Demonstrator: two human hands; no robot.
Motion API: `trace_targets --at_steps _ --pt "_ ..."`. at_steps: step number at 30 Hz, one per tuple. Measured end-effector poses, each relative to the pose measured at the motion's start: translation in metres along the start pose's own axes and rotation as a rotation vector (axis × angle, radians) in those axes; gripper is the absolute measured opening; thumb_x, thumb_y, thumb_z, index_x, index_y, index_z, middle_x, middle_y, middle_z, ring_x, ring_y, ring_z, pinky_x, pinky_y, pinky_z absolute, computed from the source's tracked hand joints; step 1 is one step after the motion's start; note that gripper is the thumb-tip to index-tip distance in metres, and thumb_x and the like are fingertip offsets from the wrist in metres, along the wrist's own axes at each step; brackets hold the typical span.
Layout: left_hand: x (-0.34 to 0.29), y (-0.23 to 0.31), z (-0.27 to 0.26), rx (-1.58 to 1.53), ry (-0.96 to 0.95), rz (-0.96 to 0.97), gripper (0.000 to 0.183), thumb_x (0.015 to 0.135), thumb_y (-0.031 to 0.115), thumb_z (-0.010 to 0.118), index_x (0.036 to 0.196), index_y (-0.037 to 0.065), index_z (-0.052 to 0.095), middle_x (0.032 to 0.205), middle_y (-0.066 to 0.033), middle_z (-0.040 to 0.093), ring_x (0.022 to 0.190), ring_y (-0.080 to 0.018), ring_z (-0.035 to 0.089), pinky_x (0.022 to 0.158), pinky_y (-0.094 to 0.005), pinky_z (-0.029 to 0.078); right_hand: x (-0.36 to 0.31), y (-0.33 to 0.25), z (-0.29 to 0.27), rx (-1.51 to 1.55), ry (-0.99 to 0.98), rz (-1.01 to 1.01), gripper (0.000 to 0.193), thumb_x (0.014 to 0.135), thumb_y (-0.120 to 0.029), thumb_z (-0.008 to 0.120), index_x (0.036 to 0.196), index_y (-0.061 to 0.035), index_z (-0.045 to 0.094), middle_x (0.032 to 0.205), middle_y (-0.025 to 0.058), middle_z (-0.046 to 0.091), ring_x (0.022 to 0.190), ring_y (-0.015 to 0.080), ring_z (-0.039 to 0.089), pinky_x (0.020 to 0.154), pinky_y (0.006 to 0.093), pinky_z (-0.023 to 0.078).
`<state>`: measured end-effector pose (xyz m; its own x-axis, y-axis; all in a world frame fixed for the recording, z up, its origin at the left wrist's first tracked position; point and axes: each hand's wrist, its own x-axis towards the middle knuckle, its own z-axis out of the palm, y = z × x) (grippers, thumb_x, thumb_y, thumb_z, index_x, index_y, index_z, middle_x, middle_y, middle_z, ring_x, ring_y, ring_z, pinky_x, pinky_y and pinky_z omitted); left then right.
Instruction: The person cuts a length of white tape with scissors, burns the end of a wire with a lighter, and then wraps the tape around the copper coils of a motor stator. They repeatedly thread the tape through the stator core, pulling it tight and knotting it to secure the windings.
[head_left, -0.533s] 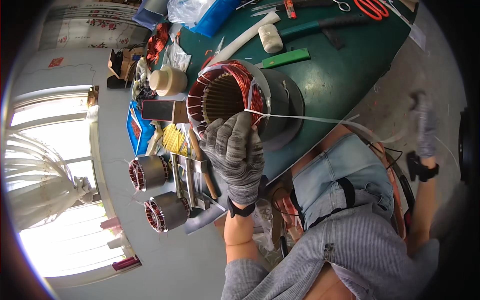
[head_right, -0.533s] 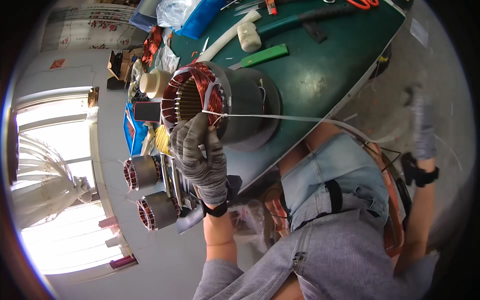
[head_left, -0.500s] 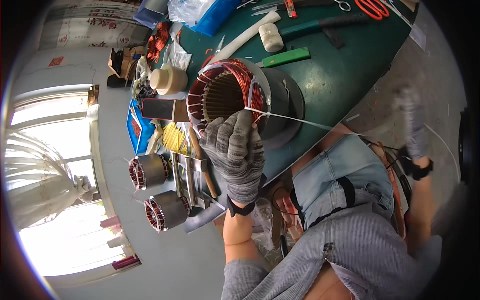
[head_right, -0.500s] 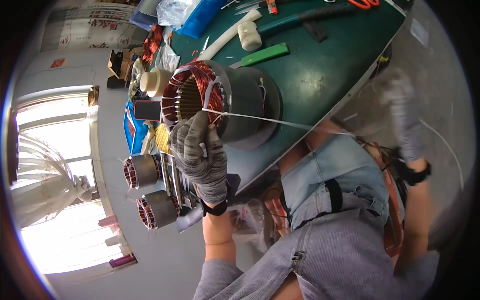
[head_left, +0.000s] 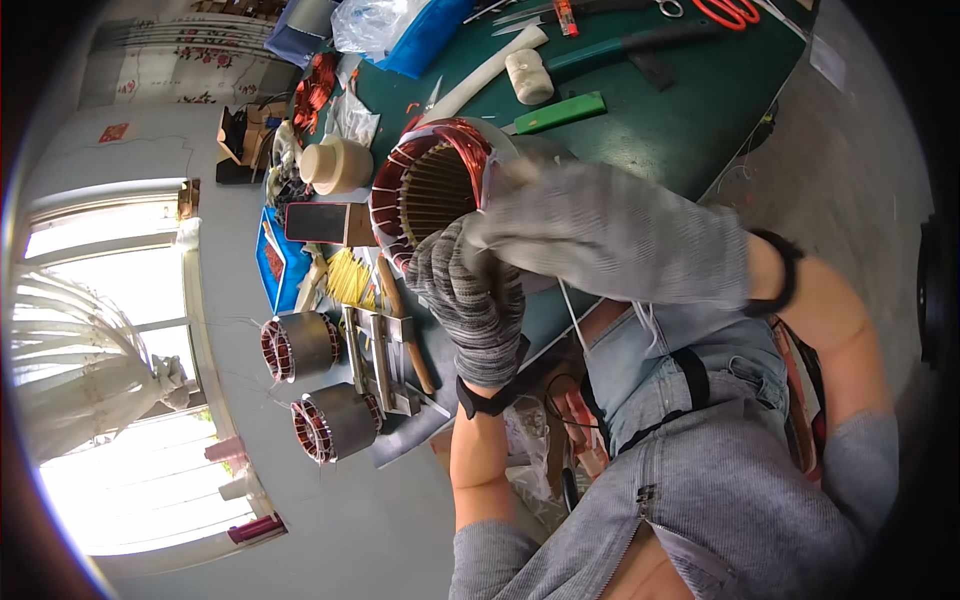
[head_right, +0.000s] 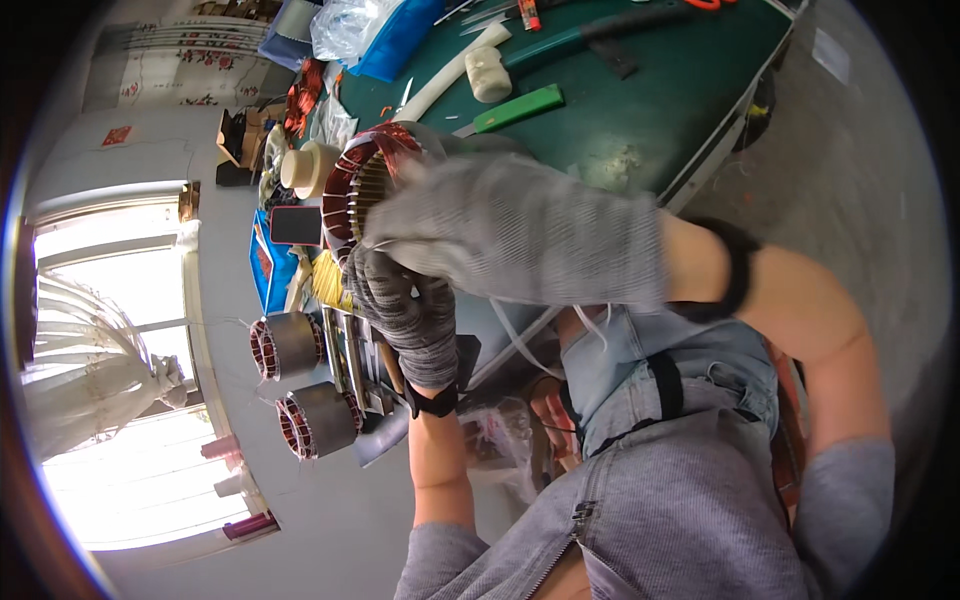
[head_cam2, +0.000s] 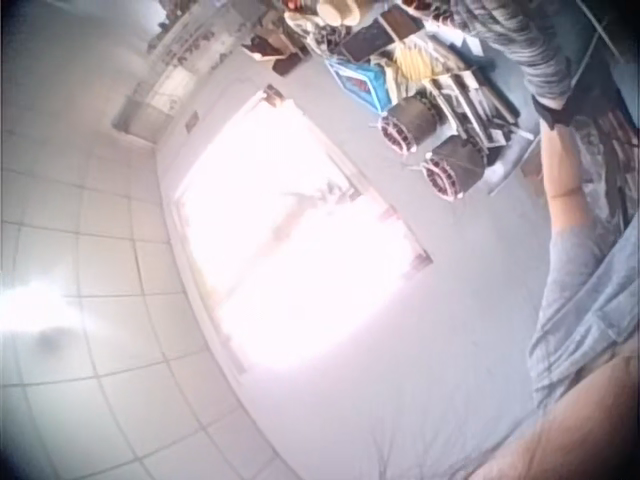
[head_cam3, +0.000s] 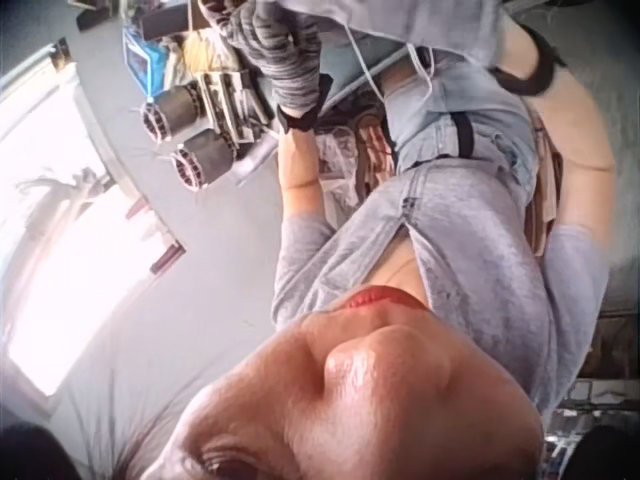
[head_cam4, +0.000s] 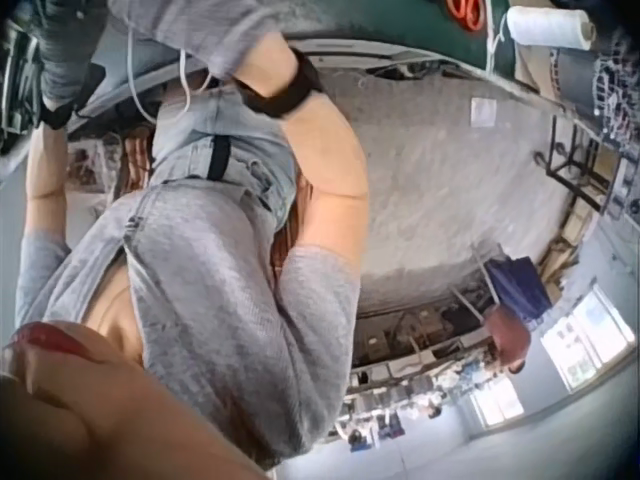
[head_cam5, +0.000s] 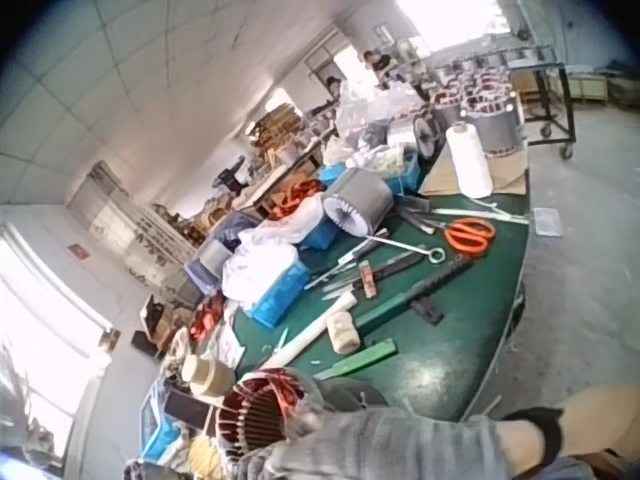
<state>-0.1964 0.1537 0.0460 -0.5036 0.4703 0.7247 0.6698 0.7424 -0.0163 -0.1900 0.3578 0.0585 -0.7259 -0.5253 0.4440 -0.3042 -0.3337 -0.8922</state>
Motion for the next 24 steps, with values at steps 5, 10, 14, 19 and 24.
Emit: trace_targets --at_steps 5,10,14,19,24 --pt "0.012 -0.001 0.007 -0.008 0.041 0.048 0.028 0.079 0.014 0.062 0.106 0.008 0.054 0.095 -0.01 0.059 0.087 -0.0286 0.056 0.079 -0.0423 0.043 0.003 0.02 0.021 1.369 0.126 0.159 0.017 0.095 -0.023 0.05 0.103 -0.0094 0.056 0.07 -0.0041 0.045 0.044 0.0018 0.035 0.035 0.0154 0.03" --pt "-0.021 -0.01 0.001 -0.1 0.011 -0.116 0.035 0.074 0.012 0.064 0.107 0.008 0.054 0.103 -0.0093 0.056 0.093 -0.0279 0.055 0.079 -0.0425 0.042 0.03 -0.024 0.032 1.394 0.123 0.368 0.017 0.094 -0.026 0.048 0.089 -0.0098 0.051 0.063 -0.0085 0.035 0.043 -0.001 0.028 0.036 0.0142 0.024" --pt "0.002 -0.014 -0.002 -0.04 -0.013 0.049 0.035 0.078 0.014 0.066 0.11 0.01 0.053 0.099 -0.0102 0.057 0.091 -0.0298 0.054 0.08 -0.0434 0.042 0.015 0.011 0.003 0.964 0.151 0.433 0.022 0.091 -0.028 0.054 0.099 -0.0077 0.056 0.071 -0.0041 0.049 0.045 -0.0009 0.031 0.038 0.0149 0.025" --pt "0.014 0.021 -0.004 -0.398 0.077 -0.285 0.032 0.078 0.004 0.062 0.109 0.006 0.055 0.088 -0.0101 0.058 0.078 -0.0269 0.056 0.075 -0.04 0.044 0.043 -0.01 -0.027 0.202 0.181 0.107 0.025 0.094 -0.029 0.051 0.103 -0.007 0.058 0.074 -0.0038 0.053 0.048 -0.0017 0.031 0.04 0.0137 0.025" --pt "0.028 0.01 -0.006 -0.121 -0.077 -0.231 0.02 0.076 0.005 0.066 0.095 0.004 0.061 0.073 -0.0072 0.053 0.067 -0.0213 0.052 0.065 -0.0349 0.04 0.036 0.009 -0.054 0.799 0.087 0.292 0.025 0.091 -0.015 0.052 0.113 -0.0046 0.055 0.09 0.0032 0.061 0.068 0.0078 0.051 0.055 0.0204 0.04"
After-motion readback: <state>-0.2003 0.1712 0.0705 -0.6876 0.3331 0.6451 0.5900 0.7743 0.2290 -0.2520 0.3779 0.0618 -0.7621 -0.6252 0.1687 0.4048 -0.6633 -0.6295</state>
